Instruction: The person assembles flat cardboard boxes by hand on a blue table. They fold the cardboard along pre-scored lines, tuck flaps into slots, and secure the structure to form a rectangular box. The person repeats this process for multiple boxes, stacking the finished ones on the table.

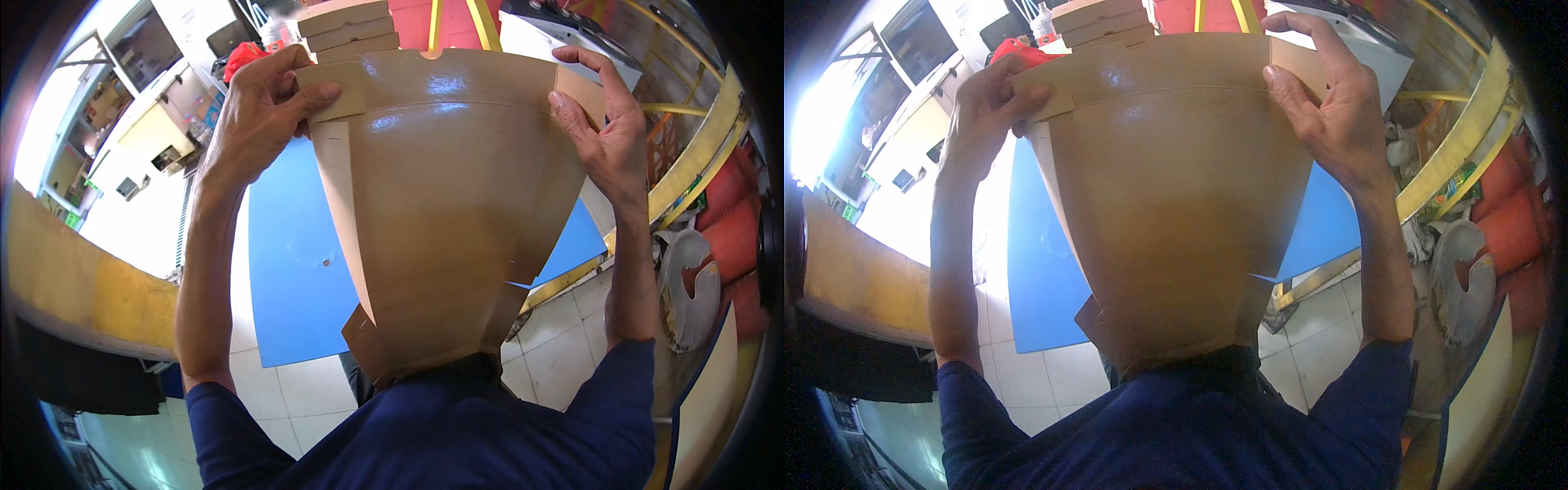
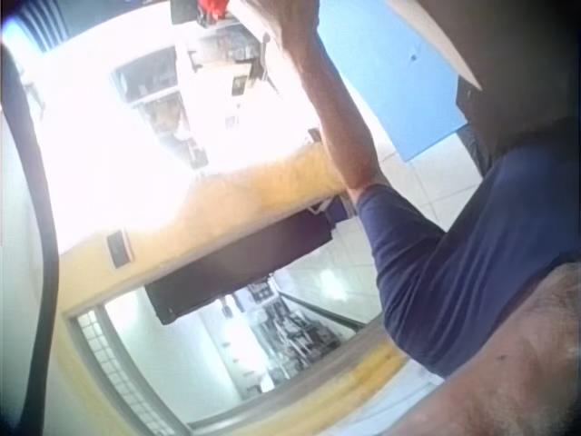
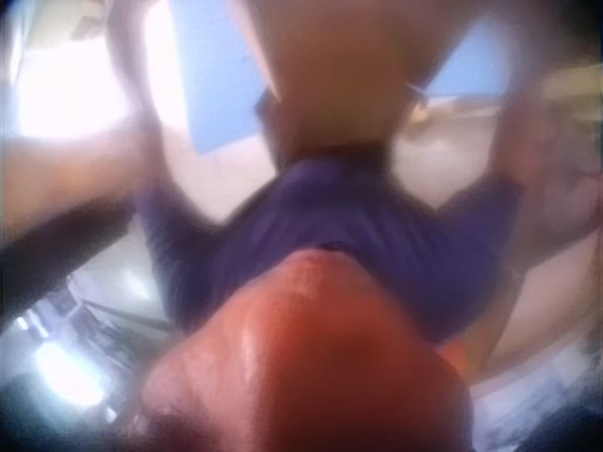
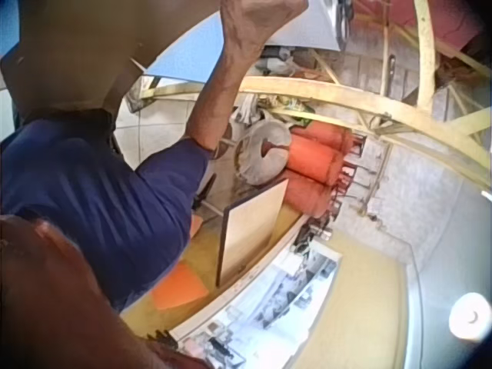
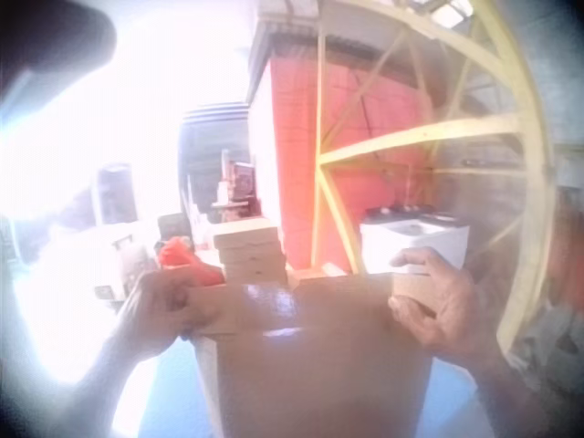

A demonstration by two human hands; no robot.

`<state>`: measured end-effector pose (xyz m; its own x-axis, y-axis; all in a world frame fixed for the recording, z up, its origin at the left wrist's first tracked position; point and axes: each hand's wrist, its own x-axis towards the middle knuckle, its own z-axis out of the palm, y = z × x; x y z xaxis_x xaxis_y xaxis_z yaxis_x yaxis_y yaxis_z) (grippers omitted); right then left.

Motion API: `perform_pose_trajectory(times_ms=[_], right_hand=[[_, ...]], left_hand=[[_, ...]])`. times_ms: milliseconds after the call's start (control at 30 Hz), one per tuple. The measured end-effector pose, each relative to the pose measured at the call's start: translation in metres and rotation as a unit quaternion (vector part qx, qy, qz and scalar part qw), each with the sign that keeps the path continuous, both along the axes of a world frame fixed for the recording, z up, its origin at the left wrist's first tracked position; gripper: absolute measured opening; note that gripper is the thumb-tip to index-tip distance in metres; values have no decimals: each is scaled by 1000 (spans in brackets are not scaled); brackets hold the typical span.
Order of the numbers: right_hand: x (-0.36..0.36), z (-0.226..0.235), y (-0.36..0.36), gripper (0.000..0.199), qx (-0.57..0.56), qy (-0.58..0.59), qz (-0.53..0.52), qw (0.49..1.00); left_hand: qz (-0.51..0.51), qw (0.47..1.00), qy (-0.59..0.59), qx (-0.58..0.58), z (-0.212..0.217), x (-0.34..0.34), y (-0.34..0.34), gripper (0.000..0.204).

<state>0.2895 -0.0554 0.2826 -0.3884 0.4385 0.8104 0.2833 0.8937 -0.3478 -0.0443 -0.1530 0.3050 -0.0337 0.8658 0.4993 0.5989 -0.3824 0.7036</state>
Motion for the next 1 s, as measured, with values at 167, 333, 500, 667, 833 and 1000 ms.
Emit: perform_pose_trajectory(times_ms=[167,333,500,667,833,1000], right_hand=[[40,12,18,67,-219,8,310,925],[50,-1,38,75,-260,25,389,883],[29,-16,18,58,-267,146,421,854],[45,-4,33,47,-254,79,478,837],[39,-7,31,34,-200,50,367,907],[27,2,24,54,-299,88,252,916]], left_hand=[[-5,992,-101,69,-25,-7,6,27],[-54,979,-175,89,-36,0,8,28],[-39,978,-169,113,-35,22,11,22],[-45,982,-145,112,-31,26,4,25],[-53,979,-157,119,-34,30,6,26],[-51,971,-185,143,-41,31,11,26]])
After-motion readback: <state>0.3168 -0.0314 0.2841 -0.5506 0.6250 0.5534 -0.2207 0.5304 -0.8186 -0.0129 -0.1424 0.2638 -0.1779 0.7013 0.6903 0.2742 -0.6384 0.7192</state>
